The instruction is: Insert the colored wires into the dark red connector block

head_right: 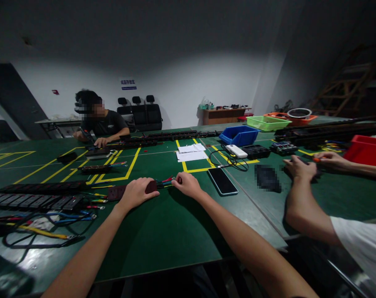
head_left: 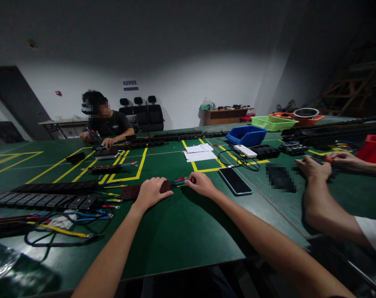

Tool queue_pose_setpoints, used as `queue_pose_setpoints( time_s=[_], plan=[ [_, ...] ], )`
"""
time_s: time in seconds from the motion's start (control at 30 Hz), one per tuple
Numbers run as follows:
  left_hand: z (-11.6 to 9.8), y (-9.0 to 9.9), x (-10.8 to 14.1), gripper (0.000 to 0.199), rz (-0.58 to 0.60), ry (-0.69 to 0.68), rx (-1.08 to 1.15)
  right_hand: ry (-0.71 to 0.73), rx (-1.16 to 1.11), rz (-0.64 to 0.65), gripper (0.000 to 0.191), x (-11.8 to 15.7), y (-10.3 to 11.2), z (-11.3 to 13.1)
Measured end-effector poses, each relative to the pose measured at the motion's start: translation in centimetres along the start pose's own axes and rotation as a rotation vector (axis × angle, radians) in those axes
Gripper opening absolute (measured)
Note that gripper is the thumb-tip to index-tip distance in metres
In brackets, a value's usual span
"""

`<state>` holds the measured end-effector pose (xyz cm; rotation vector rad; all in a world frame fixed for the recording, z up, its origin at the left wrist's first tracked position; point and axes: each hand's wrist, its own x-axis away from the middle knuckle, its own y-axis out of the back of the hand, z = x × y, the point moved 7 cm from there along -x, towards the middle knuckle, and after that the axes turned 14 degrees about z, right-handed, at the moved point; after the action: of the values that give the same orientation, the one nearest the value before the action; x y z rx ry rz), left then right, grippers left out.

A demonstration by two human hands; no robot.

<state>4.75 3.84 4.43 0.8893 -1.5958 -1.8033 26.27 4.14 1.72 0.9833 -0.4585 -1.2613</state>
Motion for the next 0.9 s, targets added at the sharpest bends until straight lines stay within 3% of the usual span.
queue_pose_setpoints(
  time_s=[0.37, 0.6, 0.9],
  plan=[
    [0.0, 0.1, 0.0, 0.058, -0.011, -0.016, 0.011, -0.242, 0.102, 0.029, 0.02, 0.3, 0.1, -1.1],
    [0.1, 0.1, 0.1, 0.058, -0.016, -0.023, 0.029, -0.23, 0.144, 0.079, 0.031, 0.3, 0.1, -0.5],
    [0.0, 0.1, 0.1, 0.061, 0.003, -0.011, 0.016, -0.201, 0.188, 0.137, 0.02, 0.3, 0.3, 0.0]
  ],
)
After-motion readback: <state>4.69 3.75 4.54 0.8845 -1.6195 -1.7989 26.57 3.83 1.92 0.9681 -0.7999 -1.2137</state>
